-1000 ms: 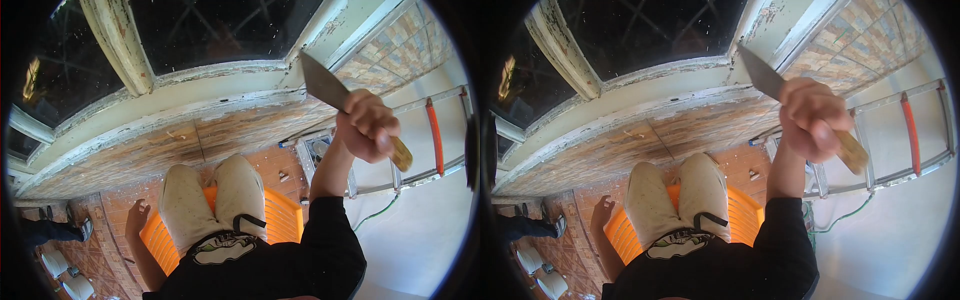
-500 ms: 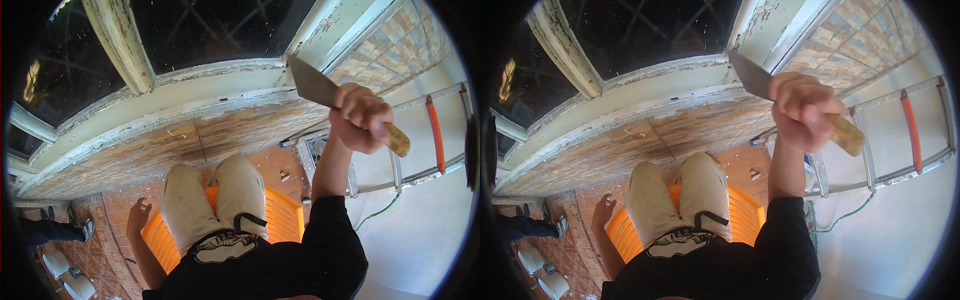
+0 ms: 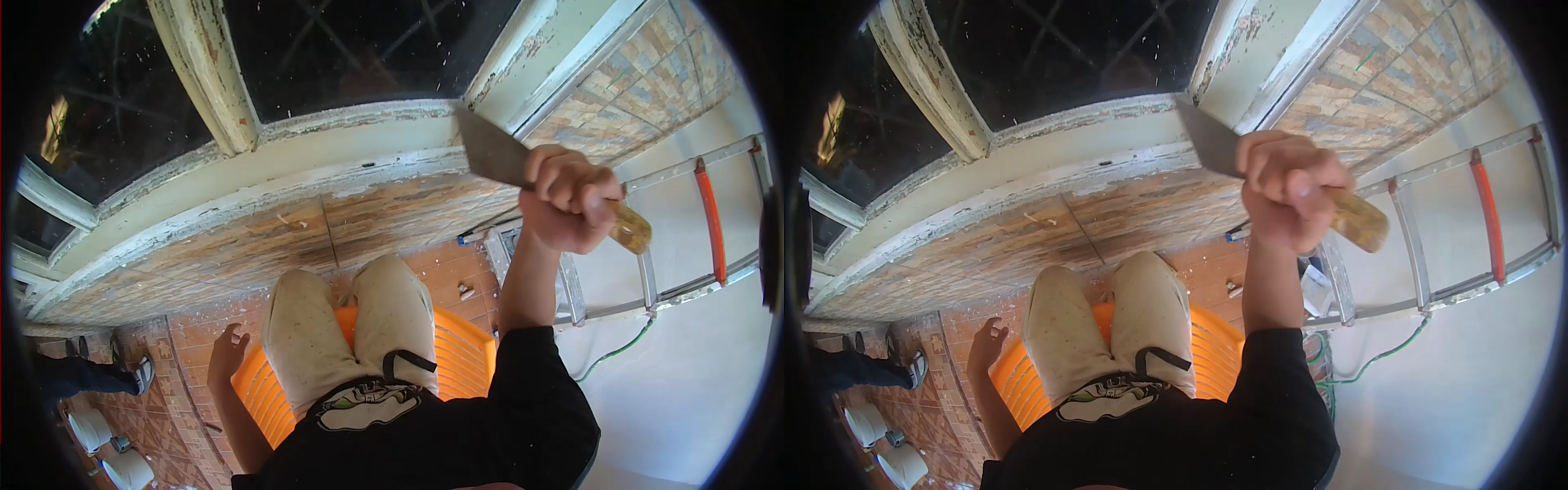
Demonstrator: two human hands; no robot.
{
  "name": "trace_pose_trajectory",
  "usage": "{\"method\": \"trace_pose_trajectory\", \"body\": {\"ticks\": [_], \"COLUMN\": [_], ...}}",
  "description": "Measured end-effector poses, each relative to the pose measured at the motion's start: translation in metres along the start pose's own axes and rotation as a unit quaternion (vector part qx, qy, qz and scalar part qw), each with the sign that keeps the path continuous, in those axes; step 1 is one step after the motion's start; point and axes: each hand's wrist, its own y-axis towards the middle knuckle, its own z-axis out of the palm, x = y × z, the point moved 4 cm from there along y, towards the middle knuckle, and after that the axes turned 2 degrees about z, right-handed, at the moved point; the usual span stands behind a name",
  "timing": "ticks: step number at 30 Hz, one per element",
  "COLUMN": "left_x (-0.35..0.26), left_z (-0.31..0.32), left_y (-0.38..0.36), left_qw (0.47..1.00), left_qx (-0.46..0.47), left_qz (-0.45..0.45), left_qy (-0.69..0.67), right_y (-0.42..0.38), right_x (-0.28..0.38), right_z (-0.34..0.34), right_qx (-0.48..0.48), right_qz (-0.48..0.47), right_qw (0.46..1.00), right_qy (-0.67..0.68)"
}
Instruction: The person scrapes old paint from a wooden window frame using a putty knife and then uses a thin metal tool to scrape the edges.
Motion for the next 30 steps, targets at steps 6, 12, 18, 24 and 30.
{"method": "trace_pose_trajectory", "body": {"ticks": [6,12,18,24,30], "left_x": [0.008,0.005,0.011,0.007,0.006], "left_z": [0.000,0.003,0.003,0.002,0.001], "left_y": [-0.002,-0.002,0.001,0.001,0.001], "left_qw": [1.000,1.000,1.000,1.000,1.000], "left_qx": [0.002,0.006,-0.002,-0.006,0.004], "left_qz": [0.002,0.002,0.007,0.008,0.012], "left_qy": [0.001,-0.003,-0.010,-0.011,-0.002], "right_y": [-0.001,-0.004,0.005,-0.009,-0.024], "right_x": [-0.009,-0.005,0.013,-0.003,-0.018], "right_z": [-0.006,-0.013,0.001,-0.011,-0.020], "right_qx": [0.015,-0.035,-0.013,-0.119,-0.293], "right_qz": [0.008,-0.018,-0.038,0.014,0.036], "right_qw": [1.000,0.999,0.999,0.992,0.955], "right_qy": [-0.002,0.011,0.015,0.038,0.024]}}
